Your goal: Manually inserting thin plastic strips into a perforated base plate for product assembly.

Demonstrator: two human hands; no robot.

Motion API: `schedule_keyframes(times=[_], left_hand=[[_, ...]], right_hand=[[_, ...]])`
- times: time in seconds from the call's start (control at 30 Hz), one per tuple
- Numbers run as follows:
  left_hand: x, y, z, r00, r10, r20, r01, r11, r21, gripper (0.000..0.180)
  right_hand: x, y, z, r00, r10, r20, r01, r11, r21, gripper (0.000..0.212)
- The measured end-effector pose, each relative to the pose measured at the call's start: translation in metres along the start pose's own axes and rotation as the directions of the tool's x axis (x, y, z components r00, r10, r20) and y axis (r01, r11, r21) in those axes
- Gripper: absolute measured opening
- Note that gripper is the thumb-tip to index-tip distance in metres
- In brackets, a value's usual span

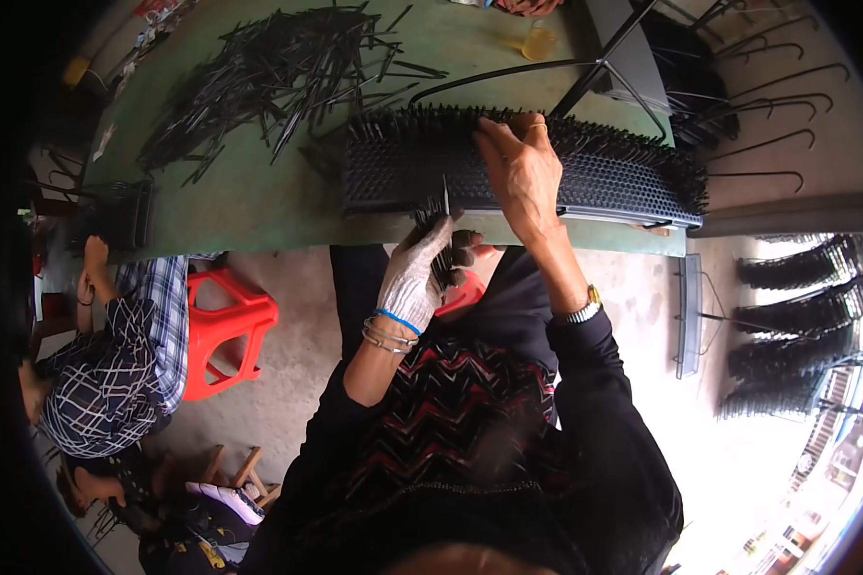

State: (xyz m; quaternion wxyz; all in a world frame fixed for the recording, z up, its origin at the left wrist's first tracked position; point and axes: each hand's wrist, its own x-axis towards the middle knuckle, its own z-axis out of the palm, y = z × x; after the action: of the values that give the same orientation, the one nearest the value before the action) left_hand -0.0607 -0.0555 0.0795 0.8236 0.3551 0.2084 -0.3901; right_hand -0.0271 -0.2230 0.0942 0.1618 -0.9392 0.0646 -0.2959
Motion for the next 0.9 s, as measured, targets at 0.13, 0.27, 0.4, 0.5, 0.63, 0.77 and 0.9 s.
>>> schedule_keyframes(times=[0.13, 0.27, 0.4, 0.5, 0.63, 0.77, 0.9], left_hand=[[-0.005, 0.003, 0.001, 0.997, 0.076, -0.011, -0.074, 0.994, 0.085, 0.024], [-0.009, 0.002, 0.007, 0.997, 0.075, -0.010, -0.072, 0.985, 0.155, 0.022], [-0.014, 0.002, 0.008, 0.998, 0.051, 0.041, -0.054, 0.996, 0.074, 0.018], [-0.009, -0.003, 0.003, 0.997, 0.076, 0.028, -0.079, 0.989, 0.126, 0.017], [-0.005, -0.010, -0.002, 0.972, 0.236, -0.007, -0.220, 0.919, 0.327, 0.018], [-0.002, -0.009, -0.001, 0.968, 0.253, -0.008, -0.238, 0.921, 0.309, 0.023], [0.007, -0.009, -0.012, 0.987, 0.154, -0.053, -0.142, 0.972, 0.187, 0.030]], right_hand=[[-0.002, -0.011, -0.021, 0.933, 0.157, 0.325, -0.315, 0.793, 0.521, 0.026], [-0.008, -0.006, -0.030, 0.725, 0.025, 0.689, -0.565, 0.594, 0.573, 0.022], [-0.008, -0.002, -0.035, 0.684, 0.007, 0.730, -0.615, 0.543, 0.572, 0.016], [-0.007, -0.004, -0.043, 0.640, 0.024, 0.768, -0.659, 0.532, 0.532, 0.012], [-0.010, -0.005, -0.045, 0.649, 0.006, 0.760, -0.632, 0.560, 0.535, 0.010], [-0.011, -0.003, -0.049, 0.669, -0.004, 0.744, -0.632, 0.524, 0.571, 0.009], [-0.005, -0.007, -0.055, 0.877, 0.245, 0.414, -0.462, 0.670, 0.582, 0.011]])
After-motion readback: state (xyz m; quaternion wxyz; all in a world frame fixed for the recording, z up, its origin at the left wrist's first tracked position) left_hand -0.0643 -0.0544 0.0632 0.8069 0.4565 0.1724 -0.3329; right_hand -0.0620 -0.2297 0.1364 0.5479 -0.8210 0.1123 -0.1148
